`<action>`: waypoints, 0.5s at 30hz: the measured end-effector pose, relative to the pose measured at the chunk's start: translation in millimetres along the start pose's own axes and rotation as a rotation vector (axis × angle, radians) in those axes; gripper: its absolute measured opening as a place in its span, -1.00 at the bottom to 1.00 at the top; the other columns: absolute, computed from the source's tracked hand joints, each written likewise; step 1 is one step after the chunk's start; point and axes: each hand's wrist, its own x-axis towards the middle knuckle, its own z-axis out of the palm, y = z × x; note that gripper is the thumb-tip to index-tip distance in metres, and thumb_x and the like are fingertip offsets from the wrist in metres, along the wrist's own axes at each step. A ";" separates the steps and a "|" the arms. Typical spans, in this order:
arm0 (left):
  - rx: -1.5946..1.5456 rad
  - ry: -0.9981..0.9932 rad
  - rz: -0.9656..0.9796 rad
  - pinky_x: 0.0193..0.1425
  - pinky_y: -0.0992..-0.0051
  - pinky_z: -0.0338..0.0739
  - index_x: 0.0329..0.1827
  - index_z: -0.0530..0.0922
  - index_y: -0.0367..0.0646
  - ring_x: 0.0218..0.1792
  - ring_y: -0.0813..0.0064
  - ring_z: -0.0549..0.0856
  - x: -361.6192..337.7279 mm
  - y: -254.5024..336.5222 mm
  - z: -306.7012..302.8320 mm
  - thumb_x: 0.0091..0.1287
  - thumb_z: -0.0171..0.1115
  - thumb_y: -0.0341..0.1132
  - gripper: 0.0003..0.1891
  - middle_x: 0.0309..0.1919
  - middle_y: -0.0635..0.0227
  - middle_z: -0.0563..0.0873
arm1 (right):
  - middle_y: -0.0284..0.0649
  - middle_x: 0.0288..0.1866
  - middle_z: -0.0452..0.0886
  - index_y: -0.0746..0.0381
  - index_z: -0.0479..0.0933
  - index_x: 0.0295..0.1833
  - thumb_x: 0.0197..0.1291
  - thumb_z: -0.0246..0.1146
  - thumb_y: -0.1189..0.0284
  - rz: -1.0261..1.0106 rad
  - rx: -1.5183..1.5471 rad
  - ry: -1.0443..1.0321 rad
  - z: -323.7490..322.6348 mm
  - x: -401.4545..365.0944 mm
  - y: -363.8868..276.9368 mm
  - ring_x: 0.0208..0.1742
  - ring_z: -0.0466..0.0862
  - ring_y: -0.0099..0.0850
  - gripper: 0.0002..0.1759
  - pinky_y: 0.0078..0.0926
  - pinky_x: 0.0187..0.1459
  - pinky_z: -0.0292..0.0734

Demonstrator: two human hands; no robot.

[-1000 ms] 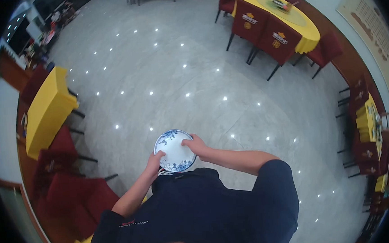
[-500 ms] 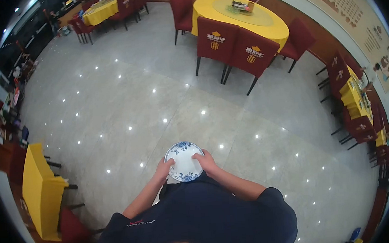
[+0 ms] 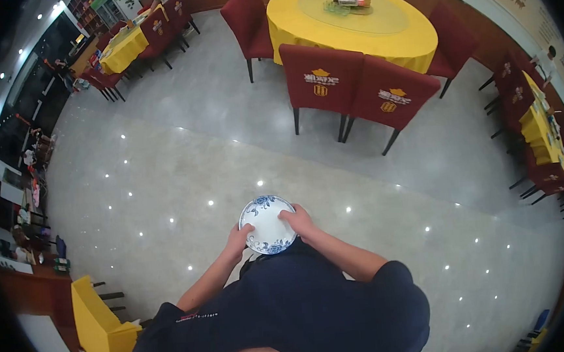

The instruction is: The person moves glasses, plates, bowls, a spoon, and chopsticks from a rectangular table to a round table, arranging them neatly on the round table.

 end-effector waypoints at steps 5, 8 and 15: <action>-0.106 0.094 0.017 -0.20 0.53 0.47 -0.02 0.34 -0.43 -0.28 0.42 0.59 46.6 80.0 -2.8 0.04 0.08 -0.33 -0.55 -0.24 0.12 0.56 | -0.01 -0.08 0.46 0.43 0.26 0.07 -0.17 0.18 0.35 -0.030 -0.095 -0.092 13.7 90.7 -65.5 -0.09 0.50 -0.29 -0.37 -0.48 -0.07 0.38; -0.174 0.148 0.040 -0.21 0.52 0.48 -0.05 0.37 -0.44 -0.27 0.42 0.59 89.2 105.2 -9.6 0.03 0.08 -0.34 -0.57 -0.27 0.12 0.57 | -0.05 -0.11 0.48 0.42 0.29 0.06 -0.13 0.17 0.41 -0.022 -0.110 -0.114 24.7 140.8 -95.0 -0.10 0.50 -0.33 -0.43 -0.49 -0.08 0.38; -0.156 0.115 0.079 -0.22 0.53 0.48 -0.08 0.39 -0.46 -0.31 0.40 0.60 253.5 207.3 -25.4 -0.02 0.11 -0.35 -0.56 -0.29 0.11 0.58 | -0.04 -0.08 0.47 0.42 0.27 0.09 -0.14 0.18 0.39 -0.004 -0.103 -0.065 36.2 287.8 -199.1 -0.06 0.48 -0.33 -0.39 -0.49 -0.05 0.36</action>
